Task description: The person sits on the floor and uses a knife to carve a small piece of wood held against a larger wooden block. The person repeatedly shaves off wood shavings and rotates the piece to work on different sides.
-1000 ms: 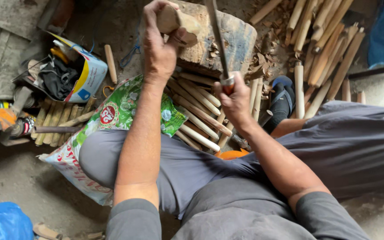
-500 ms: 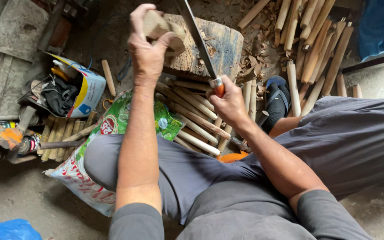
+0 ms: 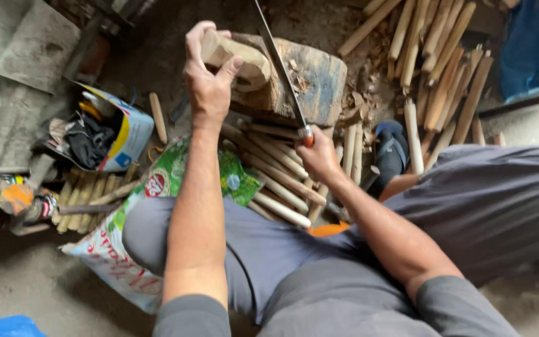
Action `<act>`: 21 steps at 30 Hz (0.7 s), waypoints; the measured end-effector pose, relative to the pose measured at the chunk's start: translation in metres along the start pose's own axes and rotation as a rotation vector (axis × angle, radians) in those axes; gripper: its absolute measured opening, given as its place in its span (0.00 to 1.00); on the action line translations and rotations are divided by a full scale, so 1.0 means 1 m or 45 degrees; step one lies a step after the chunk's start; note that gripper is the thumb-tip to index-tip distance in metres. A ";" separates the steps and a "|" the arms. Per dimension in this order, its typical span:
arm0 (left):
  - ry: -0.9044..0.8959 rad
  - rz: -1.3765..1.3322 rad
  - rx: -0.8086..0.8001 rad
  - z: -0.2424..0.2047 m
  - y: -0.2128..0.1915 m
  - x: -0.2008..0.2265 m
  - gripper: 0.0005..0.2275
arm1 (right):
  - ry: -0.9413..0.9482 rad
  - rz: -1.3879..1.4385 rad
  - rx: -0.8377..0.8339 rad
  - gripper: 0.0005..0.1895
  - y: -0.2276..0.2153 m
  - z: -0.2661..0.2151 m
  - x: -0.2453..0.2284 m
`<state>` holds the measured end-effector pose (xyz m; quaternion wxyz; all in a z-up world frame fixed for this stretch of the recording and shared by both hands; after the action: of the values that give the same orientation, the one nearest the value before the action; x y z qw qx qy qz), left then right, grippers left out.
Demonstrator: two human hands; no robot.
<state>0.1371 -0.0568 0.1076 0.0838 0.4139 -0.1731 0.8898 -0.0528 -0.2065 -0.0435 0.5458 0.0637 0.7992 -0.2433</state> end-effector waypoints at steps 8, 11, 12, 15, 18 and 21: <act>0.065 0.058 0.057 -0.029 -0.003 -0.008 0.31 | -0.498 0.123 0.217 0.10 -0.061 -0.047 -0.090; 0.031 -0.032 0.043 -0.028 0.001 -0.016 0.30 | -0.392 0.182 0.230 0.06 -0.046 -0.037 -0.070; -0.009 -0.084 0.031 -0.028 0.001 -0.018 0.28 | -0.299 0.159 0.211 0.06 -0.034 -0.032 -0.055; 0.008 -0.057 0.039 -0.025 -0.003 -0.014 0.29 | 0.072 -0.168 0.006 0.09 0.005 -0.018 0.003; 0.024 -0.067 0.099 -0.016 0.001 -0.023 0.29 | 0.019 0.035 0.036 0.11 0.004 -0.006 0.027; -0.130 0.037 0.066 -0.038 0.015 -0.051 0.25 | 0.483 0.398 -0.225 0.11 0.013 -0.017 0.069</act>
<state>0.1386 -0.0564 0.0427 0.0511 0.4582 -0.1602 0.8728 -0.0897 -0.1981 -0.1051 0.4205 0.1830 0.8860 -0.0688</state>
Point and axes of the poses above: each hand's wrist, its own z-axis towards the middle knuckle, its own y-axis out of the palm, x = y × z, the point moved 8 cm from there along z, towards the middle knuckle, and after that the axes turned 10 degrees about y, right-handed, at the moved point
